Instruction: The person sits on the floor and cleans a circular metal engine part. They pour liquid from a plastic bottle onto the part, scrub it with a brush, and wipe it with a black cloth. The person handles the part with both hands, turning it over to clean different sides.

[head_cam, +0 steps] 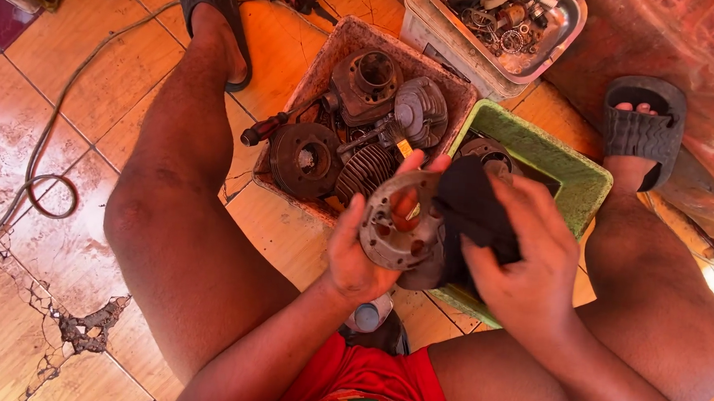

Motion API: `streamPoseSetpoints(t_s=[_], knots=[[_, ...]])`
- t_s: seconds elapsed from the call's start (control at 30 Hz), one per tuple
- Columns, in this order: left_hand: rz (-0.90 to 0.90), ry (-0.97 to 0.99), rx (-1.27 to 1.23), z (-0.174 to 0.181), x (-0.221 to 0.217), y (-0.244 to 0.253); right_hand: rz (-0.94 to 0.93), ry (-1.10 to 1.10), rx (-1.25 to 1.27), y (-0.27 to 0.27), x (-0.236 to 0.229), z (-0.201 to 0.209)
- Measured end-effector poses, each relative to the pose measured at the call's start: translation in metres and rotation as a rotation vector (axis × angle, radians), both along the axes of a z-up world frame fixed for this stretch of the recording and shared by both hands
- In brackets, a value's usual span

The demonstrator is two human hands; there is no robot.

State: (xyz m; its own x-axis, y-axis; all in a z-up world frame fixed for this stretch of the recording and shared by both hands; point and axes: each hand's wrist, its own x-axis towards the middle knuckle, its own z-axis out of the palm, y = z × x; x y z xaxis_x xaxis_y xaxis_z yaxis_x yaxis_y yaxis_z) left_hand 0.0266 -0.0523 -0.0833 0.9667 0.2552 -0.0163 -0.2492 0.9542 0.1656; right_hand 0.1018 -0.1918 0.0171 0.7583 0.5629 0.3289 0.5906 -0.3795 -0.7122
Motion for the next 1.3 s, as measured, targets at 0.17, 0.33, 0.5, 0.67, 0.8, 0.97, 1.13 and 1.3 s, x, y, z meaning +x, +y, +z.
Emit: streamPoseSetpoints(t_s=[0.17,0.33,0.5,0.67,0.8,0.97,1.13,1.3], knots=[[-0.140,0.211,-0.012,-0.037,-0.007,-0.026,0.042,-0.338,-0.369,0.017,-0.022,-0.014],[-0.136,0.318,-0.078,0.063,-0.006,-0.006,0.170,-0.445,-0.372,0.023,-0.021,-0.028],[-0.124,0.242,-0.053,0.094,-0.009,0.011,0.387,-0.331,-0.302,0.022,-0.011,-0.018],[-0.157,0.032,0.000,-0.003,-0.003,0.001,0.592,-0.067,-0.520,0.024,0.005,0.008],[-0.124,0.010,0.104,0.006,0.000,-0.001,0.594,-0.115,-0.548,0.018,0.005,-0.004],[-0.120,0.006,0.449,0.031,0.007,0.011,0.484,-0.117,-0.657,-0.002,0.007,-0.002],[-0.220,0.085,0.265,0.047,0.003,0.023,0.270,-0.100,-0.488,-0.008,-0.003,0.012],[-0.237,0.060,0.245,0.051,0.001,0.009,0.265,-0.278,-0.418,-0.004,-0.025,-0.018]])
